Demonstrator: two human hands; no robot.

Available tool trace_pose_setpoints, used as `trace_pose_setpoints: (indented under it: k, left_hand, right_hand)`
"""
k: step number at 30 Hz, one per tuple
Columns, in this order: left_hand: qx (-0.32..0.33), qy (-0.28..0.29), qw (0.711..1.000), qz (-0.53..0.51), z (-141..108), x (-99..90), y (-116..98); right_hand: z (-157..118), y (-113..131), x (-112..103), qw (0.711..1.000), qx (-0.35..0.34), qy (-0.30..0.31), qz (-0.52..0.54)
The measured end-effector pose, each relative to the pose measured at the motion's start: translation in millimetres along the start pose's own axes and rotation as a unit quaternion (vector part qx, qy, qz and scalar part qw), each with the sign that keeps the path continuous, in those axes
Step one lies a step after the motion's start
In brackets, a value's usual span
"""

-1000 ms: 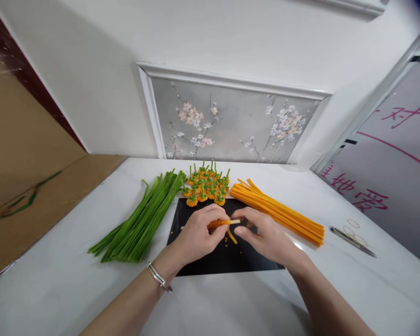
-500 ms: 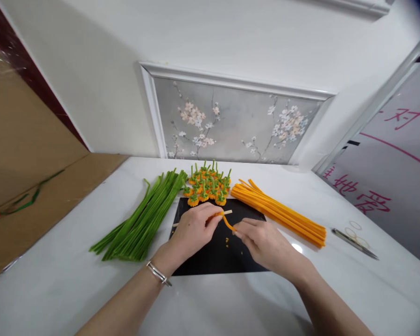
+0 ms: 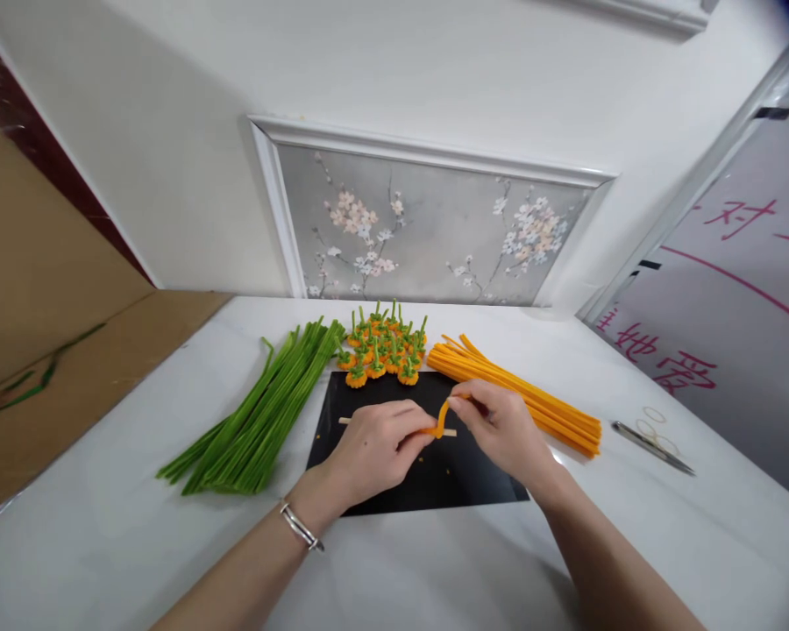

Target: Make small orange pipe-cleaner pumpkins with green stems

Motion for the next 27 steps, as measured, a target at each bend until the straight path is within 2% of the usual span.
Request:
trace_pose_setpoints:
  k: [4, 8, 13, 20, 24, 27]
  left_hand:
    - [0.006, -0.022, 0.999, -0.027, 1, -2.0, -2]
    - [-0.01, -0.057, 0.997, -0.047, -1, -2.2, 0]
    - [-0.069, -0.1, 0.992, -0.04, -2, -1.1, 8]
    - [-0.106, -0.099, 0.989, 0.015, -2, -2.9, 12]
    - [-0.118, -0.073, 0.989, 0.046, -2, -2.2, 15]
    - [-0.1, -0.062, 0.991, 0.061, -2, -1.1, 15]
  right_hand:
    - [3, -13, 4, 0.998, 0.044, 0.038, 0.01]
    - [2, -23, 10, 0.994, 0.054, 0.098, 0.007]
    - [-3, -15, 14, 0.986, 0.048, 0.158, 0.019]
    - [-8, 7, 17, 0.981, -0.043, 0.177, -0.071]
    - [-11, 14, 17, 0.968, -0.058, 0.186, -0.158]
    - [-11, 17, 15, 0.96, -0.075, 0.164, -0.212]
Point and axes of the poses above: each hand's wrist, its own z-axis towards the middle knuckle, its own x-axis out of the palm, y = z × x, the point moved 3 cm from there along z, towards the middle knuckle, and after that the axes turned 4 degrees about z, right-handed, at the moved point
